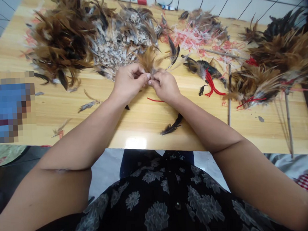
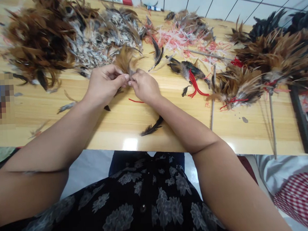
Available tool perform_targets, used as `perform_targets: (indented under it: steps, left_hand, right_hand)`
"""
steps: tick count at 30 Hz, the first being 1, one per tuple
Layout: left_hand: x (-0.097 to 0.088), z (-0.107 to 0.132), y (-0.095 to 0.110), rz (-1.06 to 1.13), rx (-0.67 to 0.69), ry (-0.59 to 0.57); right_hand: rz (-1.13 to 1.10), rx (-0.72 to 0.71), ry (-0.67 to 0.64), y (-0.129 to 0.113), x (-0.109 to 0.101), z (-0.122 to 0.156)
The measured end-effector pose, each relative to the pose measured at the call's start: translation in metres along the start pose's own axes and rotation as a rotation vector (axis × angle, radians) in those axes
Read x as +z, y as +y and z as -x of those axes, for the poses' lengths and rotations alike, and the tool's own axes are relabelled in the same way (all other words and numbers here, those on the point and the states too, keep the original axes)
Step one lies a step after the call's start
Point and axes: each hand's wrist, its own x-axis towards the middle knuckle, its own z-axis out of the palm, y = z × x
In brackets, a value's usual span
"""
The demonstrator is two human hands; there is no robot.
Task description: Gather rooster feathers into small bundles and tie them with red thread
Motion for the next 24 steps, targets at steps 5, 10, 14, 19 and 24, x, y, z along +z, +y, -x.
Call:
perform_targets:
  steps: [5,10,14,19,24]
  left_hand:
    - [0.001,-0.002,0.008,0.178,-0.061,0.052]
    - [-0.004,-0.003,0.012,0.282,-0.140,0.015]
    - [-0.004,-0.001,0.014,0.248,-0.171,-0.007]
    - [-0.001,0.001,0.014,0.165,-0.132,0.005]
    - [0.000,0.002,0.014,0.076,-0.131,-0.011]
  right_hand:
    - [-0.168,-0.057,0.027,-0.003,-0.003,0.002]
    - [-0.224,-0.051,0.040,-0.002,-0.003,0.001]
    - [-0.250,-0.044,0.059,0.006,-0.001,-0.003]
    - [-0.274,-0.043,0.098,0.017,0.002,-0.008]
    - [-0.209,-0.087,0.069,0.016,0.004,-0.005]
